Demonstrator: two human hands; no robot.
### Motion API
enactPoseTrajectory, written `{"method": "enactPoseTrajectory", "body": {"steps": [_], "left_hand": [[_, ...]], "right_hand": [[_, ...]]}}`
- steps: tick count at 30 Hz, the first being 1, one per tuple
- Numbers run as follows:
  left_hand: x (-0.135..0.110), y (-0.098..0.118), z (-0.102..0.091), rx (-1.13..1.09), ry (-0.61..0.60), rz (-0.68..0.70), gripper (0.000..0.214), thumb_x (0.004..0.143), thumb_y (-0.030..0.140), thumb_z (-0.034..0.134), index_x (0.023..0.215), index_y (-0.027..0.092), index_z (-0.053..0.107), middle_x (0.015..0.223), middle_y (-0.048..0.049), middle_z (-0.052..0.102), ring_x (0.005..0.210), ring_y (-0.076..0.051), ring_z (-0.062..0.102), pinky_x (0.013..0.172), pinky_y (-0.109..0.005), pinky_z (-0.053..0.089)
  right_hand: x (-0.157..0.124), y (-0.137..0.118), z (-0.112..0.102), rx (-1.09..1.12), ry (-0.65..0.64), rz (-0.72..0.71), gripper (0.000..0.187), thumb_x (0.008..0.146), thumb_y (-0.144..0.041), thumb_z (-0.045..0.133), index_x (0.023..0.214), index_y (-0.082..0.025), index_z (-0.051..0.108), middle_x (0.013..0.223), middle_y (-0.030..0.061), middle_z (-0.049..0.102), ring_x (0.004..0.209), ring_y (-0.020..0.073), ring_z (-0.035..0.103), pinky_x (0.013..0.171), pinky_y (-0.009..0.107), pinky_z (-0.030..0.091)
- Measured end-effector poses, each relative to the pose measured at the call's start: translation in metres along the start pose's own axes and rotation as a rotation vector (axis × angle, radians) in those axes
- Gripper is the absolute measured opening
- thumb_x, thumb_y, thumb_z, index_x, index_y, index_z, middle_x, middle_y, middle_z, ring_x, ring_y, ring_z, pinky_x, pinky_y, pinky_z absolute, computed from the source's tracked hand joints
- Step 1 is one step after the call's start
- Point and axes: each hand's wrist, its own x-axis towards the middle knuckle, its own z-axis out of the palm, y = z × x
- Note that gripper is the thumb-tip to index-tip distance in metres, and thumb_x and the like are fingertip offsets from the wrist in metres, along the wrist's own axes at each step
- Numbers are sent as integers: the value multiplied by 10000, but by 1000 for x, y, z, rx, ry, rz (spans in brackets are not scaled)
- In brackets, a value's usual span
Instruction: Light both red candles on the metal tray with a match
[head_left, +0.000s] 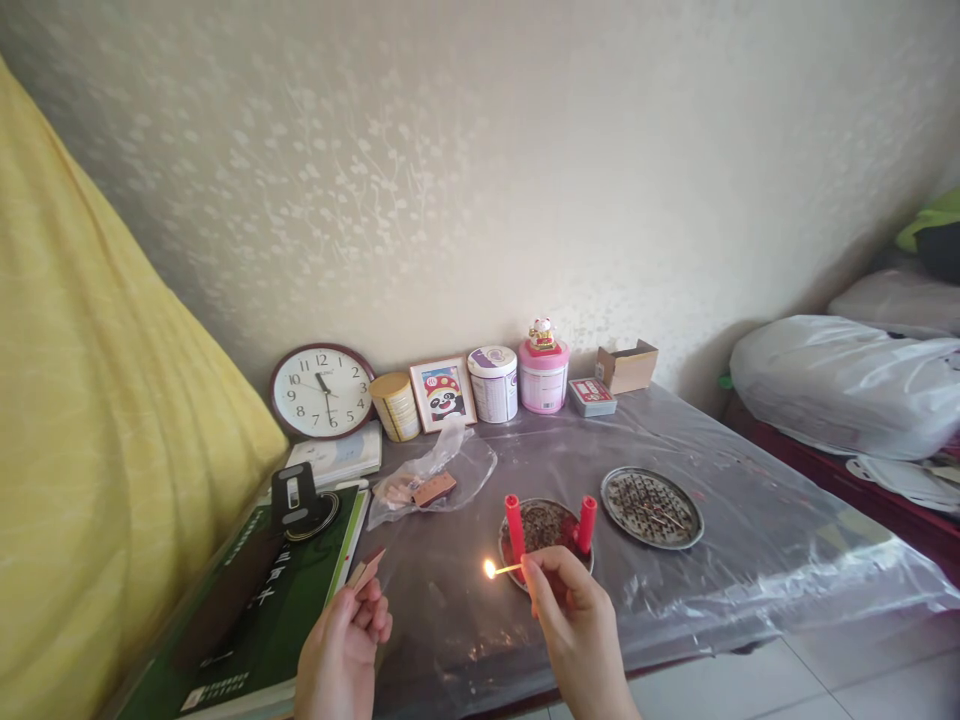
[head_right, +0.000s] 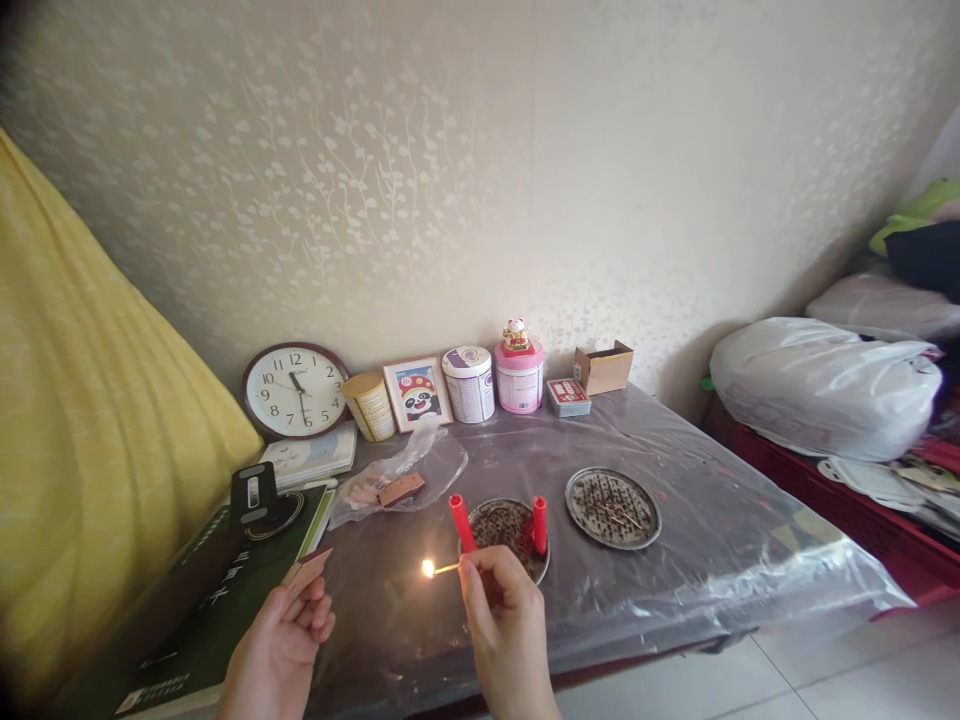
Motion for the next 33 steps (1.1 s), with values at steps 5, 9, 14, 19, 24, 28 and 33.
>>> {"method": "enactPoseTrajectory", "body": {"steps": [5, 9, 14, 19, 24, 28, 33], "left_hand": [[2, -2, -1, -10, 17, -8, 382, 604, 462, 778, 871, 192, 740, 646, 0, 565, 536, -120, 431, 430, -223, 398], [2, -1, 1, -2, 27, -12, 402, 565, 467, 799, 853, 194, 739, 640, -1, 579, 531, -122, 437, 433, -228, 404], [1, 0, 4, 13, 52, -19, 463, 534, 488, 802, 872, 179, 740, 625, -6, 582, 528, -124, 431, 422, -226, 393], [2, 1, 3, 20, 40, -7, 474, 553, 492, 787, 909, 184, 737, 638, -2, 580, 533, -122, 426, 434, -227, 394], [2, 1, 3, 18, 37, 4, 443, 584, 479, 770, 914, 185, 734, 644, -4, 579, 537, -124, 430, 440, -234, 384], [1, 2, 4, 27, 46, -17, 460, 567, 493, 775, 907, 187, 737, 637, -2, 571, 535, -123, 421, 441, -237, 382], [0, 2, 3, 27, 51, -16, 486, 546, 505, 785, 911, 188, 741, 642, 0, 568, 539, -121, 415, 438, -230, 383]], "right_hand": [[4, -3, -2, 2, 10, -49, 260, 898, -386, 529, 749, -186, 605, 632, -17, 474, 545, 112, 394, 495, 209, 319], [8, -7, -2, 45, 36, -98, 234, 897, -355, 536, 750, -188, 609, 649, -7, 508, 570, 120, 418, 521, 213, 347], [15, -17, -4, 203, 98, -78, 217, 867, -369, 586, 756, -185, 621, 594, -18, 501, 541, 108, 429, 494, 202, 355], [22, -24, -7, 329, 264, 0, 224, 805, -388, 664, 852, -169, 671, 521, -31, 522, 490, 92, 447, 479, 192, 385], [28, -29, -11, 340, 327, 0, 256, 762, -389, 705, 850, -150, 686, 532, -17, 561, 485, 98, 483, 471, 200, 423], [30, -31, -10, 340, 334, 17, 253, 737, -377, 728, 829, -147, 678, 525, -20, 558, 470, 97, 485, 445, 194, 419], [31, -33, -9, 340, 311, 23, 247, 720, -374, 741, 803, -152, 671, 514, -31, 549, 459, 81, 468, 431, 170, 402]]}}
